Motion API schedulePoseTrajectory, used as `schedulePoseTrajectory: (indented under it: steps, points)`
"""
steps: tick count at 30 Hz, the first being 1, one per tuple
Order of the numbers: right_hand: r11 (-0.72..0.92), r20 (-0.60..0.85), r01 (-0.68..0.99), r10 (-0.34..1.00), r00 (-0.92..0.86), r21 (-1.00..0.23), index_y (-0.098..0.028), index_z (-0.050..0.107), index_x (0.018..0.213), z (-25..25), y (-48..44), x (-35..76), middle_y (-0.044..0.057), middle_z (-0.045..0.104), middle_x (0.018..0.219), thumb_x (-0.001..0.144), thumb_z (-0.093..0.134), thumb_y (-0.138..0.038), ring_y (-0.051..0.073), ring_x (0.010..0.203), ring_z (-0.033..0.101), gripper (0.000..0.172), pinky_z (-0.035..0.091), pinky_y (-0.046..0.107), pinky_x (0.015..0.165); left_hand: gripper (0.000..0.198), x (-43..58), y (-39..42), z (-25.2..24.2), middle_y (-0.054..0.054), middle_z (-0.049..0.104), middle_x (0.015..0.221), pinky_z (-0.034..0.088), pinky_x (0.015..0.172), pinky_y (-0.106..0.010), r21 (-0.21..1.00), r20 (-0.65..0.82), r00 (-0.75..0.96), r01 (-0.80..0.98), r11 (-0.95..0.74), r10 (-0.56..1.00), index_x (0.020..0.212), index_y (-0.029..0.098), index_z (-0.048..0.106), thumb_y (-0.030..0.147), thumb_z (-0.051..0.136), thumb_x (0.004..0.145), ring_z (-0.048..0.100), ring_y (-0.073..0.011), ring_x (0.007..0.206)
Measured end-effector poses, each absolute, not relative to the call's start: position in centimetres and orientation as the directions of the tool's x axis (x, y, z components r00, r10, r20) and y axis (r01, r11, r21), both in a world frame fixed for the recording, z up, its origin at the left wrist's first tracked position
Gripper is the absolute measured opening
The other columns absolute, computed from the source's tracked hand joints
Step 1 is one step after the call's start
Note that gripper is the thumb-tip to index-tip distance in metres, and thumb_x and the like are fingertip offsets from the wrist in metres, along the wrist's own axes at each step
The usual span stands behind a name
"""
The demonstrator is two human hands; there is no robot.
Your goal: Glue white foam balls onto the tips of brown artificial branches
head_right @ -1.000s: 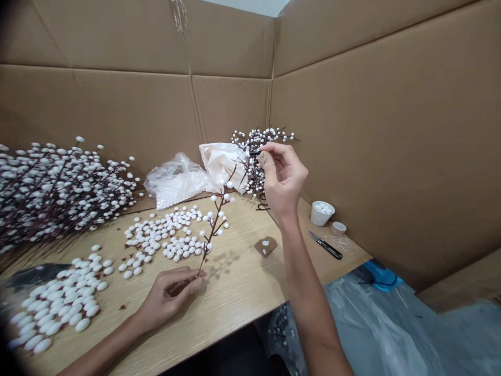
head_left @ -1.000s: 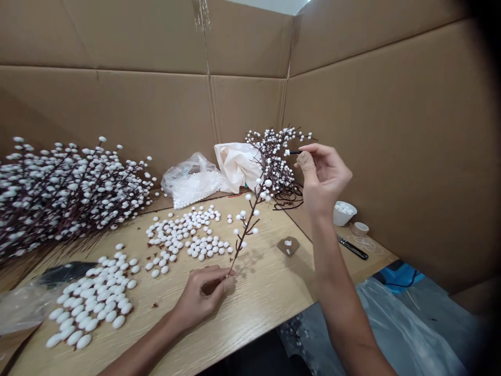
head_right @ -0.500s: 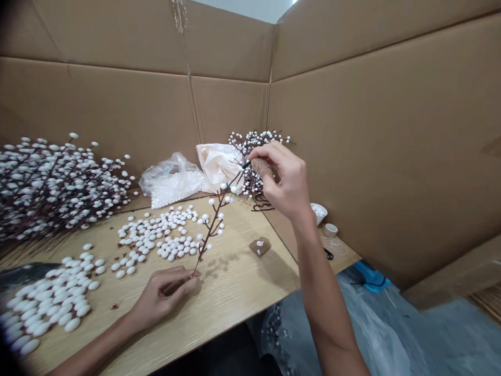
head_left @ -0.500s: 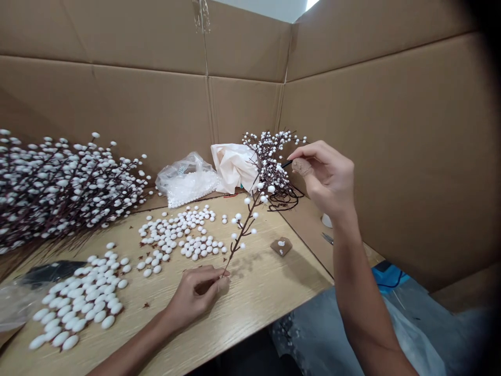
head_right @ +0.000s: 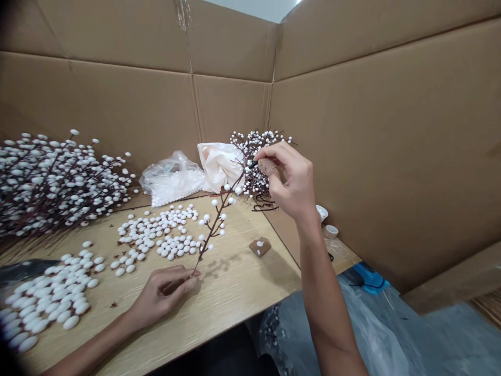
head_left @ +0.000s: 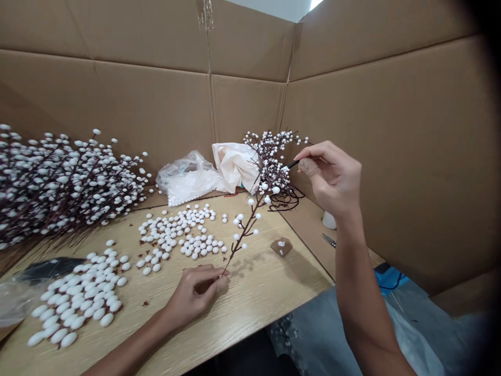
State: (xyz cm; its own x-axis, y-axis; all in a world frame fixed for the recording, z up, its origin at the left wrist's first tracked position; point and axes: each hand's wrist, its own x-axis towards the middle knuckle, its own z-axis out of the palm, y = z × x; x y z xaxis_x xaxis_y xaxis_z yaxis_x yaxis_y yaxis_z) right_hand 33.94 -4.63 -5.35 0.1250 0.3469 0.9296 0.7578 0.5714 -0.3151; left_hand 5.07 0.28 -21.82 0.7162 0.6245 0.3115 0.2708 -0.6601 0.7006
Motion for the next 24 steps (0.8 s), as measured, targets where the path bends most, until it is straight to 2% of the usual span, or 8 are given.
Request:
schedulePoseTrajectory:
  steps: [5, 18, 24]
  points:
    - [0.572, 0.923, 0.751, 0.363, 0.128, -0.329, -0.02, 0.064, 0.082, -5.4, -4.51, 33.73, 0.002, 0.06, 0.081, 0.08, 0.052, -0.009, 0.014, 0.075, 0.056, 0.016, 0.047, 0.031, 0.067, 0.022, 4.97, 0.35, -21.99, -0.005, 0.068, 0.073, 0.039, 0.049, -0.019, 0.701, 0.305, 0.718, 0.275, -0.658, 0.625, 0.097, 0.017, 0.073, 0.024, 0.055, 0.086, 0.055, -0.0101, 0.055]
    - [0.573, 0.915, 0.745, 0.382, 0.128, -0.343, -0.019, 0.065, 0.084, -5.5, -4.2, 34.44, 0.002, 0.06, 0.082, 0.077, 0.052, -0.004, 0.013, 0.075, 0.056, 0.021, 0.047, 0.03, 0.068, 0.023, 4.96, 0.37, -21.92, -0.005, 0.068, 0.072, 0.037, 0.048, -0.019, 0.702, 0.309, 0.716, 0.272, -0.658, 0.626, 0.097, 0.016, 0.073, 0.022, 0.054, 0.086, 0.055, -0.0102, 0.056]
    - [0.582, 0.913, 0.726, 0.372, 0.165, -0.368, -0.019, 0.064, 0.084, -5.25, -4.5, 34.61, 0.002, 0.06, 0.083, 0.08, 0.053, -0.01, 0.012, 0.071, 0.056, 0.014, 0.048, 0.03, 0.067, 0.023, 5.01, 0.41, -21.93, -0.005, 0.067, 0.071, 0.037, 0.047, -0.019, 0.697, 0.314, 0.715, 0.273, -0.663, 0.625, 0.097, 0.016, 0.073, 0.024, 0.054, 0.086, 0.056, -0.0107, 0.057]
